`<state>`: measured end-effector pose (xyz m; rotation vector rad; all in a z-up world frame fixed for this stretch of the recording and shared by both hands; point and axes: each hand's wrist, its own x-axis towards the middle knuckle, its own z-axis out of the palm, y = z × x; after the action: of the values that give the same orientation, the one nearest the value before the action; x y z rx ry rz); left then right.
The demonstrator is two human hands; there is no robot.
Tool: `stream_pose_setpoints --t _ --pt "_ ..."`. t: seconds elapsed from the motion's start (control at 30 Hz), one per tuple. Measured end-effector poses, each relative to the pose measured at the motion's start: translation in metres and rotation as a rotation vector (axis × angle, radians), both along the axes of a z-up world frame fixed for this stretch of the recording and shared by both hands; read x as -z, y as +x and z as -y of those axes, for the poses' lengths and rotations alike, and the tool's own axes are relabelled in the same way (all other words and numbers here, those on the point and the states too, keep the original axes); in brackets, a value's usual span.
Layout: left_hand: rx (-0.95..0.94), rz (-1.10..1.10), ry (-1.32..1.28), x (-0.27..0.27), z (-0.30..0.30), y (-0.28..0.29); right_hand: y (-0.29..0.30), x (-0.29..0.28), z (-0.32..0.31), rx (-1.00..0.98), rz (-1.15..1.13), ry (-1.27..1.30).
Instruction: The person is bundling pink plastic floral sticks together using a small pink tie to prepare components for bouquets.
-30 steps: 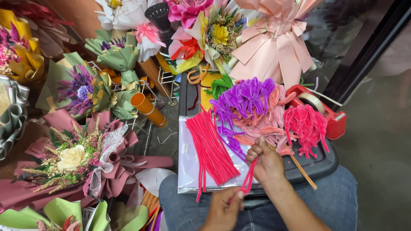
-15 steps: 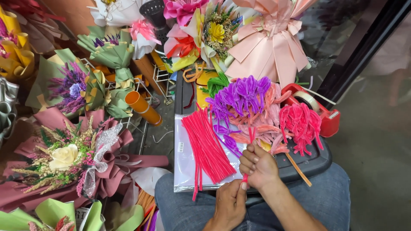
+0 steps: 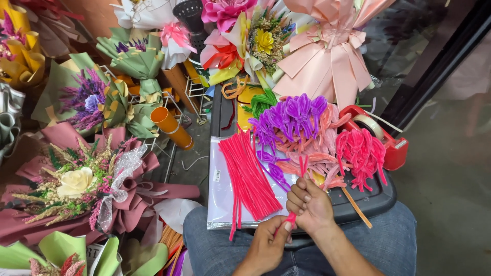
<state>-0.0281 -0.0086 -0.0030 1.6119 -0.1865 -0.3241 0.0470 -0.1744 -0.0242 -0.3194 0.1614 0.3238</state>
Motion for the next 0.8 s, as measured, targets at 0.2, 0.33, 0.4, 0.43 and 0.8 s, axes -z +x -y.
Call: stream_pose_setpoints --t 0.2,0.33,0.4,0.43,0.8 --pt "-0.198 0.138 0.146 -0.009 -0.004 0.011 -0.025 -0.002 -0.002 0.059 0.133 -0.815" --pt "-0.266 0.242 0.215 -0.019 -0.005 0.02 -0.032 -0.003 0.0 0.122 0.201 -1.016" --pt "-0.288 0.254 0.296 -0.018 -0.009 0.024 -0.039 -0.01 -0.003 0.211 0.307 -1.308" --pt "-0.304 0.264 0.377 -0.017 -0.011 0.027 -0.042 -0.013 -0.004 0.31 0.407 -1.598" --pt "-0.006 0.693 0.483 -0.058 -0.026 0.032 -0.028 -0.039 -0.005 0.252 0.714 -1.676"
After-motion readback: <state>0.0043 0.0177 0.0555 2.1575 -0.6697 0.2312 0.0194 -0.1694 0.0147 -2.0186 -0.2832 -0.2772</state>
